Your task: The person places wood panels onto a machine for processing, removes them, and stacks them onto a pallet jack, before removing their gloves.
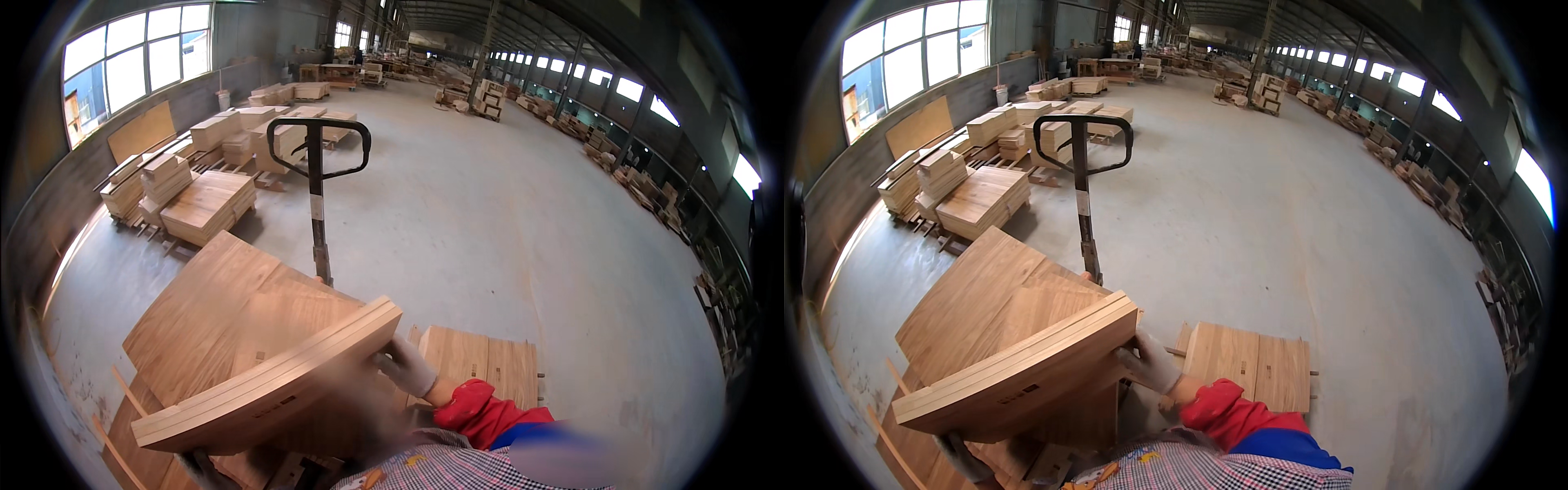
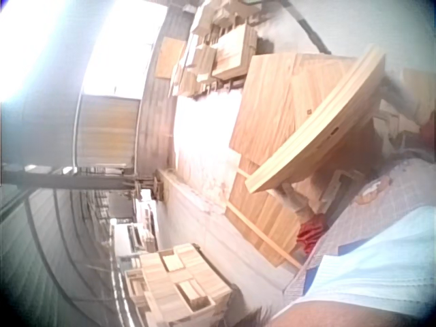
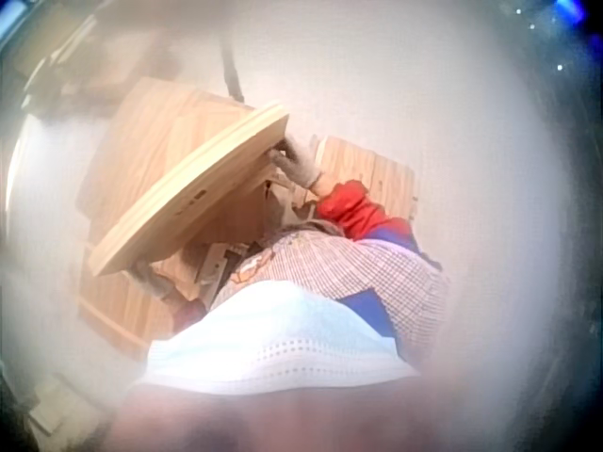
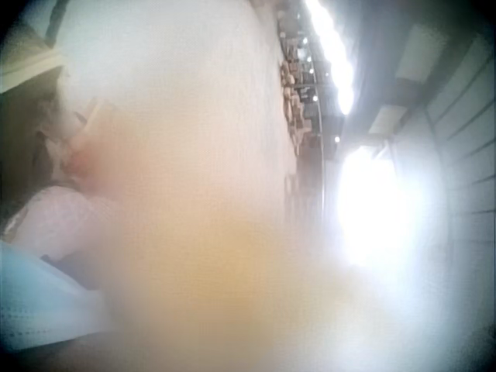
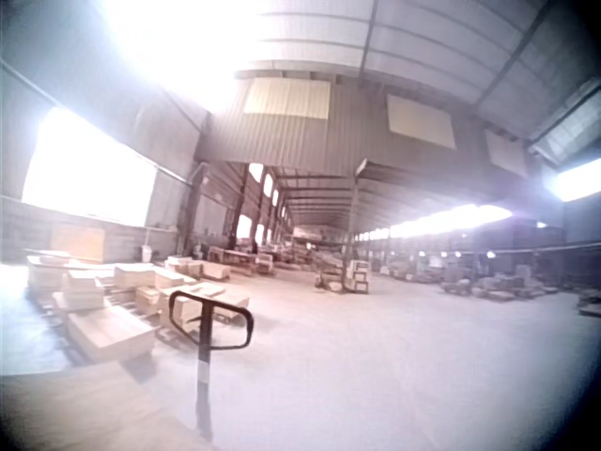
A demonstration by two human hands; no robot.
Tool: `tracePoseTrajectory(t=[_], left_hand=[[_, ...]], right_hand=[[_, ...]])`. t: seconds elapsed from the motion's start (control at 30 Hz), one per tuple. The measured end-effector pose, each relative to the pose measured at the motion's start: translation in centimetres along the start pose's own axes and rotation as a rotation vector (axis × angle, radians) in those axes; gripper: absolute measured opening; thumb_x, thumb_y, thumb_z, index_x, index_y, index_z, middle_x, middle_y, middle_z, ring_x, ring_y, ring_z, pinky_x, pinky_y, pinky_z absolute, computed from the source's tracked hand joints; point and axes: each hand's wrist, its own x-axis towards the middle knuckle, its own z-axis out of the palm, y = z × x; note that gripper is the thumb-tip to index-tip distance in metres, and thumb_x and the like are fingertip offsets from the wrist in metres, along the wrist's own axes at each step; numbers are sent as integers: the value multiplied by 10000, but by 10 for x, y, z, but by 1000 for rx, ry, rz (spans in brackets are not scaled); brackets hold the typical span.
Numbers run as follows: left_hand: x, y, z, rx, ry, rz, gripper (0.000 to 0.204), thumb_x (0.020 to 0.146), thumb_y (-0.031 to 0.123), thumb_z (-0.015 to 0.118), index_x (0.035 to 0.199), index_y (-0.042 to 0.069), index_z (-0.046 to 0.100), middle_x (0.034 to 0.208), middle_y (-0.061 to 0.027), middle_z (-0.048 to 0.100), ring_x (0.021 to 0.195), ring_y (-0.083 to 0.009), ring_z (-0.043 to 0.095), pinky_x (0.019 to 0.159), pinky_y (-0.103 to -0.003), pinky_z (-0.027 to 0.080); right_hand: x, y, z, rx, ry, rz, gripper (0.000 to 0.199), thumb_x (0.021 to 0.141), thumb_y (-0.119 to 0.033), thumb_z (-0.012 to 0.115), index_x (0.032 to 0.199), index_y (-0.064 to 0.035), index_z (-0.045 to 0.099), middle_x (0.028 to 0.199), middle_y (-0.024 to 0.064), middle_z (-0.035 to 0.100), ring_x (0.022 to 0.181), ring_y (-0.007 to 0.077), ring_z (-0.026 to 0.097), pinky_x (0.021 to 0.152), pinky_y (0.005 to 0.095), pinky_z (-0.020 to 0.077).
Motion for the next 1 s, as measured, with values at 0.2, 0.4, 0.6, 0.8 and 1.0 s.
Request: tracePoseTrajectory(t=[0.2, 0.4, 0.6, 0.8, 1.0], left_hand=[[8, -70, -45, 130, -130, -38, 681, 896, 373, 522, 1400, -25, 297, 1374, -136, 415, 1259, -164, 391, 1059, -303, 327], [17, -130, -87, 293, -286, -68, 917, 779, 493, 643, 1427, -8, 231, 1386, -112, 415, 1276, -104, 379, 1066, -254, 341], [16, -119, -74, 192, -271, 6, 1013, 710, 465, 713, 1450, 11, 191, 1399, -82, 403, 1276, -74, 360, 1045, -232, 344], [10, -133, -87, 183, -337, 114, 1122, 641, 436, 784, 1473, 30, 150, 1412, -52, 391, 1277, -45, 340, 1023, -210, 346], [8, -77, -46, 71, -143, 29, 908, 748, 422, 692, 1420, 11, 240, 1372, -71, 433, 1233, -110, 396, 1004, -222, 371]], right_hand=[[0, 2, 8, 5, 98, -120, 416, 915, -83, 581, 1287, 7, 419, 1094, 120, 569, 984, 194, 558, 861, 339, 469], [0, -8, 8, -66, 83, -66, 422, 901, -71, 585, 1283, 0, 419, 1066, 150, 584, 968, 234, 580, 851, 353, 472], [-2, -10, 8, -57, 85, -67, 436, 905, -71, 577, 1299, -1, 402, 1098, 154, 572, 1007, 237, 565, 878, 355, 460], [-2, -16, 14, -41, 104, -85, 468, 908, -71, 580, 1328, -4, 384, 1159, 141, 547, 1036, 227, 545, 895, 359, 452], [-9, -2, 15, -129, 165, -73, 496, 913, -194, 607, 1321, -8, 396, 1126, 193, 574, 1019, 309, 583, 848, 388, 473]])
